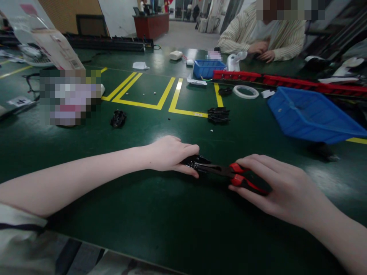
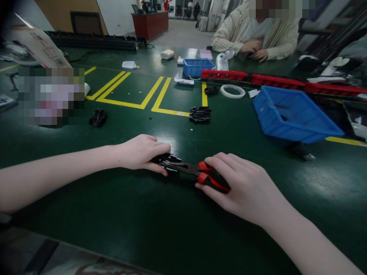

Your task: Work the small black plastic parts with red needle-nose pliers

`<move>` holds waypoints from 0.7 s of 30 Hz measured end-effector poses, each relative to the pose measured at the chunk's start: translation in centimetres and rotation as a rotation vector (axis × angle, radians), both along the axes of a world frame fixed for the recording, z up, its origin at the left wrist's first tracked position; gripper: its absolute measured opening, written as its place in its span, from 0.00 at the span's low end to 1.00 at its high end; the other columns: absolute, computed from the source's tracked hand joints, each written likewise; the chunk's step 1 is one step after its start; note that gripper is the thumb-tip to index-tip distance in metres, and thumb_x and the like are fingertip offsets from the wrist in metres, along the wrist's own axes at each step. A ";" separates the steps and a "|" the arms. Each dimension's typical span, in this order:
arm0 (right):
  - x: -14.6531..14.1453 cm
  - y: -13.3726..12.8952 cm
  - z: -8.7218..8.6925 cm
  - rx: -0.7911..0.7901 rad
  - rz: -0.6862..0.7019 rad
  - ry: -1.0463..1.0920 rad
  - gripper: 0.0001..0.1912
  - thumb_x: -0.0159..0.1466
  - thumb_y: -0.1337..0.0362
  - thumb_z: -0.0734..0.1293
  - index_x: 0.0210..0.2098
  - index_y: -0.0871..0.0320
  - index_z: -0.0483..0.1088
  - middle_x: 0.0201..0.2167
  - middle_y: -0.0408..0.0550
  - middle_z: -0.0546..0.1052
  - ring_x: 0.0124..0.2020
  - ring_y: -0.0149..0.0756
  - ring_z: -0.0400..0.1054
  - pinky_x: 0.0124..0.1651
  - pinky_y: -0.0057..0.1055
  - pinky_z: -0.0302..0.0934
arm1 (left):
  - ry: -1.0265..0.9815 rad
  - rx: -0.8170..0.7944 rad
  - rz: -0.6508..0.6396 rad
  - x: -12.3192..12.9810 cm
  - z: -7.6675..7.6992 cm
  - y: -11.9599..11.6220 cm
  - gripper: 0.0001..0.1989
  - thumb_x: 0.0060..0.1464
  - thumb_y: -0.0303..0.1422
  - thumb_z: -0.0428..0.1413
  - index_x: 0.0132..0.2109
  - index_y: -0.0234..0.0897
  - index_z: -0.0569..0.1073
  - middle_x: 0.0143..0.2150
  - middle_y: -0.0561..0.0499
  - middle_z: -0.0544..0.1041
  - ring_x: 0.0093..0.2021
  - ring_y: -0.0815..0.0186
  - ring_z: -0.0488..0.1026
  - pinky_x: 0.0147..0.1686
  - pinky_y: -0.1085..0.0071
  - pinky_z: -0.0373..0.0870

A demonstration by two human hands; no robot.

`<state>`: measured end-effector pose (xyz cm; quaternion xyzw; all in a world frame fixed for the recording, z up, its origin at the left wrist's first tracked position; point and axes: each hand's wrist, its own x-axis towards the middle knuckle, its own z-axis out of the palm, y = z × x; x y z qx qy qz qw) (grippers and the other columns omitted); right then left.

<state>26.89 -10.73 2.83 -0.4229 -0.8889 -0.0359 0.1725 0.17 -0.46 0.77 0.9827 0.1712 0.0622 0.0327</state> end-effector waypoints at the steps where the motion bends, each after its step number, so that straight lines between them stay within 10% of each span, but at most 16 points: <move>1: 0.0 0.0 0.0 -0.003 -0.003 0.000 0.15 0.64 0.53 0.64 0.44 0.56 0.68 0.37 0.52 0.77 0.33 0.42 0.75 0.30 0.34 0.68 | -0.001 0.006 -0.003 0.0 0.0 0.0 0.26 0.57 0.58 0.51 0.41 0.37 0.67 0.26 0.54 0.72 0.23 0.65 0.67 0.24 0.72 0.53; 21: 0.1 0.0 -0.2 -0.075 -0.009 0.004 0.16 0.63 0.53 0.65 0.44 0.58 0.69 0.38 0.52 0.77 0.34 0.41 0.74 0.32 0.34 0.67 | 0.010 -0.013 0.007 0.0 0.1 -0.1 0.25 0.57 0.57 0.52 0.41 0.37 0.68 0.26 0.54 0.72 0.23 0.66 0.67 0.24 0.72 0.53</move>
